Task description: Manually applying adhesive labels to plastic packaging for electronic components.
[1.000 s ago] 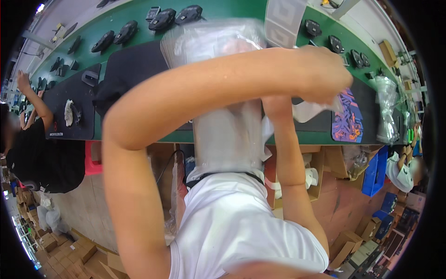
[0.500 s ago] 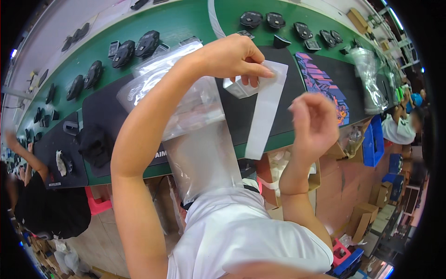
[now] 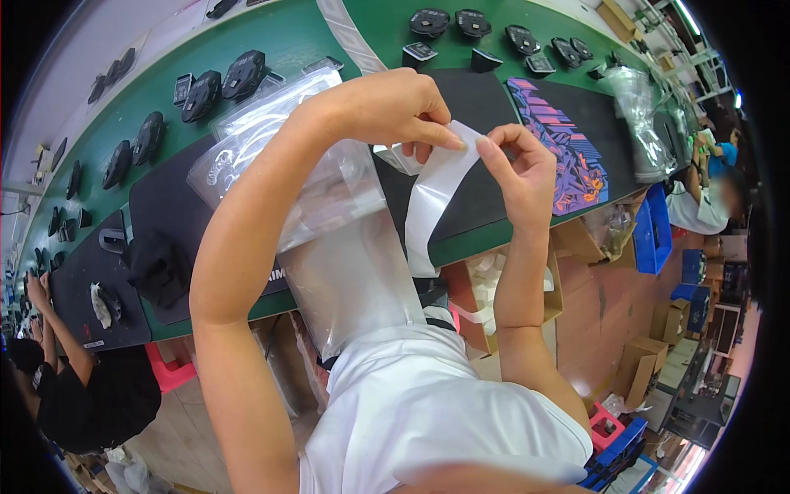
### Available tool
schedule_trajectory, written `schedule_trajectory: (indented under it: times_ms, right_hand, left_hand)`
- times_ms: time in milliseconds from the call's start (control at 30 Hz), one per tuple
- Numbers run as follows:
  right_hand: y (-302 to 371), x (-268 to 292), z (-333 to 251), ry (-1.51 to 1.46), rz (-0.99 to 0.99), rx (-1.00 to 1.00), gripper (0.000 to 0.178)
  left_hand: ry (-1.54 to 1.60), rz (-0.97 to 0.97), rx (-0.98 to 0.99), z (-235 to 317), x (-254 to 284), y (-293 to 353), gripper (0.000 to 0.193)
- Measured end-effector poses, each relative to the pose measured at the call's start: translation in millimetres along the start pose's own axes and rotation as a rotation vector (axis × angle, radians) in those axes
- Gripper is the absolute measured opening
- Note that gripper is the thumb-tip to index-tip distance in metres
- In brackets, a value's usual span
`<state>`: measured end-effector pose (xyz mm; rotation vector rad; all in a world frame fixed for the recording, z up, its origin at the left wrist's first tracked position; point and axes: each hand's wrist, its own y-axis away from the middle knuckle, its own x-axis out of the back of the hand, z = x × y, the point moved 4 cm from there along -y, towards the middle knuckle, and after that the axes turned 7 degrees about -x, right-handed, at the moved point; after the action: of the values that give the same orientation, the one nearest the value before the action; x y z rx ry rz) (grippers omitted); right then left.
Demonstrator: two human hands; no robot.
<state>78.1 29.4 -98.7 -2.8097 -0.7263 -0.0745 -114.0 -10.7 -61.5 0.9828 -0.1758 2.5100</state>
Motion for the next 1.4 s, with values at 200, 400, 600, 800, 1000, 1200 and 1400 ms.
schedule_trajectory:
  times_ms: [200, 400, 600, 800, 1000, 1200, 1400]
  right_hand:
    - [3.1, 5.2, -0.5, 0.041, 0.009, 0.003, 0.014]
    - [14.1, 22.3, -22.6, 0.199, 0.304, 0.364, 0.009]
    - [68.2, 5.1, -52.6, -0.473, -0.045, 0.096, 0.019]
    - [90.6, -66.9, 0.2, 0.131, -0.497, -0.324, 0.014]
    - [80.6, -76.8, 16.8, 0.079, -0.514, -0.476, 0.015]
    - [71.8, -82.7, 9.1, 0.248, -0.581, -0.465, 0.016]
    - [71.2, -84.2, 10.4, 0.289, -0.553, -0.423, 0.017]
  left_hand:
    - [-0.008, -0.026, 0.000, -6.4, -3.2, -4.3, 0.043]
    - [0.153, 0.010, 0.103, -1.7, -0.9, -3.8, 0.068]
    - [0.147, 0.070, 0.031, -0.7, 5.8, -8.9, 0.081]
    - [0.066, 0.031, 0.188, 6.3, 8.9, -11.0, 0.088]
    - [0.006, -0.005, 0.074, 5.6, 5.3, -6.2, 0.097]
    - [0.055, -0.031, 0.007, 6.5, 11.4, 9.2, 0.098]
    - [0.126, 0.000, -0.081, 12.0, 11.5, 8.1, 0.096]
